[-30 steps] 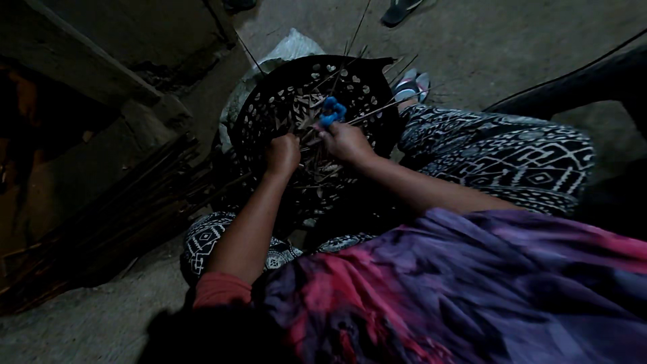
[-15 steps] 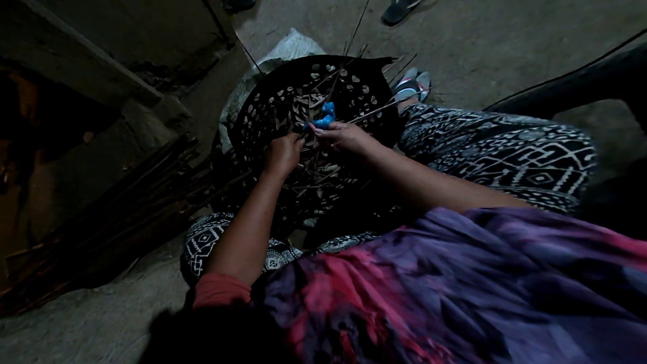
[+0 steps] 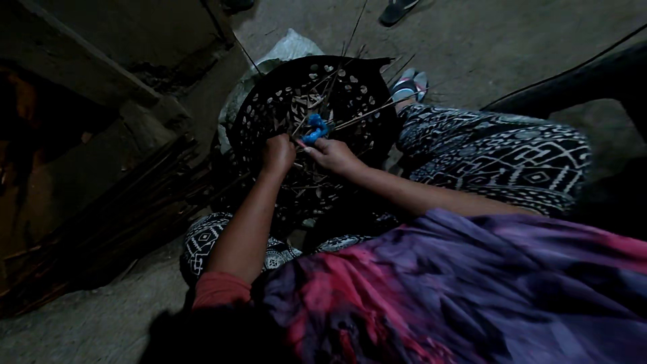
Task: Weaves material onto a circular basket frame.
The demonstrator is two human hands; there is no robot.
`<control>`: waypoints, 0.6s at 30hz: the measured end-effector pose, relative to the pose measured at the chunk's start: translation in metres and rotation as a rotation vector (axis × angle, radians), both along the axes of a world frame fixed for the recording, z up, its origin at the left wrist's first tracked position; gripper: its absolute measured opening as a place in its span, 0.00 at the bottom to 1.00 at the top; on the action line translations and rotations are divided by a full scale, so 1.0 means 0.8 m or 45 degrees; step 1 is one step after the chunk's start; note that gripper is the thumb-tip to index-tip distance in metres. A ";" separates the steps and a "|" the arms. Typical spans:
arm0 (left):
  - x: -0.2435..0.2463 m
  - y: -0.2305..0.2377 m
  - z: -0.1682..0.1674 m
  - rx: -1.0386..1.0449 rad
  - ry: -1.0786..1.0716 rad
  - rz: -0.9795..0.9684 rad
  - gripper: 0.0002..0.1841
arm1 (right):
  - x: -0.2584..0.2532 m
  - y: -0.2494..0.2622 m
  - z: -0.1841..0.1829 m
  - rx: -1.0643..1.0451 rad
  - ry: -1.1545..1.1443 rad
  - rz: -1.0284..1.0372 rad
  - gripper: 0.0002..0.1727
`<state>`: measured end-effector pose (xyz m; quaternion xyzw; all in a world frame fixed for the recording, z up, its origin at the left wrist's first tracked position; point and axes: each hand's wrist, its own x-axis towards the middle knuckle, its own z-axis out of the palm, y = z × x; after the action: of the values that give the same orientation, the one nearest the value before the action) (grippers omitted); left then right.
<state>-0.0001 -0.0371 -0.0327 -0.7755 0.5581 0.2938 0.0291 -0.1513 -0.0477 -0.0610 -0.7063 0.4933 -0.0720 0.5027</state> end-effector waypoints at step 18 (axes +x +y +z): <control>0.003 0.006 0.001 -0.036 0.066 0.026 0.19 | -0.028 -0.064 -0.017 -0.084 0.333 -0.269 0.28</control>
<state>0.0025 -0.0323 -0.0322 -0.7735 0.5549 0.3063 0.0005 -0.1733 -0.0993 -0.0749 -0.6700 0.6233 -0.0483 0.4003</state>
